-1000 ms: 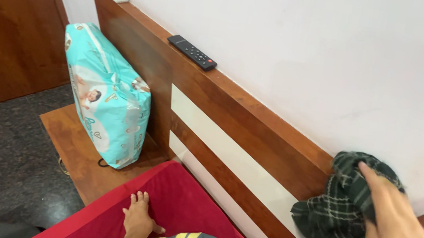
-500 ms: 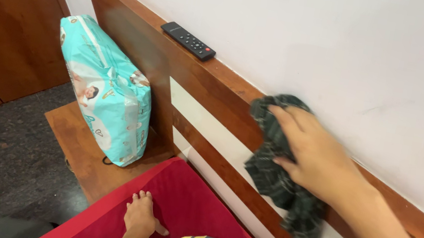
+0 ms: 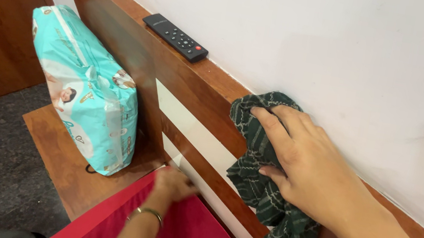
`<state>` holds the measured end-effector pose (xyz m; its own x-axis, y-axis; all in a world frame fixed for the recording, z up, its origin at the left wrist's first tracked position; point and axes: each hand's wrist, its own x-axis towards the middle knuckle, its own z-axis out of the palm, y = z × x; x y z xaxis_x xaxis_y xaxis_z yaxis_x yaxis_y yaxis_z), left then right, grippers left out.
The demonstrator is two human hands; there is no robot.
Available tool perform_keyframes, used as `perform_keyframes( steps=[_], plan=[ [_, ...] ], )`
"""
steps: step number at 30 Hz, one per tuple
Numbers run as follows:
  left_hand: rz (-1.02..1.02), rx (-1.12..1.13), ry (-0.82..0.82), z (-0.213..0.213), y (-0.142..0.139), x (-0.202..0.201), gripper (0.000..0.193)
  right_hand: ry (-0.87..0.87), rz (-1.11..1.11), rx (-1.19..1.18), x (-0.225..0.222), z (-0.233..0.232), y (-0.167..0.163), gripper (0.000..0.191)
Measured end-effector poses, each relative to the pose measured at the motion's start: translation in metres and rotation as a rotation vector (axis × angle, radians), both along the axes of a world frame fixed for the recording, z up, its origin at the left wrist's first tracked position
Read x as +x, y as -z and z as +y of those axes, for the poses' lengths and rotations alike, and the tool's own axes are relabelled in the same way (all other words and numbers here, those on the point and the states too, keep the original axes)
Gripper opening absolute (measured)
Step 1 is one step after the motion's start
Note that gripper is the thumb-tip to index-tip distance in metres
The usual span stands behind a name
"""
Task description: The person wipes the wooden window frame, metal grille bars, sill, wall and an air purifier with a cloth, then lifts a mesh screen and presses it onto the window frame, fitting it along the top edge and sides.
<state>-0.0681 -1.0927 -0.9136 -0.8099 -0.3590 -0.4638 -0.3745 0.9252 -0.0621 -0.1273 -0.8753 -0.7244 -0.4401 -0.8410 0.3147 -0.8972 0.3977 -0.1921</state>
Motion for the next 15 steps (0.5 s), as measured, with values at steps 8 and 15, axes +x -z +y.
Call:
perform_keyframes(
  steps=[8,15],
  plan=[
    [0.268,0.097,-0.759,-0.056,0.019,0.055,0.066,0.036,-0.009,0.034,0.005,-0.003,-0.004,0.09],
    [0.064,0.139,-0.435,0.039,0.01,0.116,0.125,0.004,0.042,-0.001,-0.002,0.001,0.005,0.092]
  ],
)
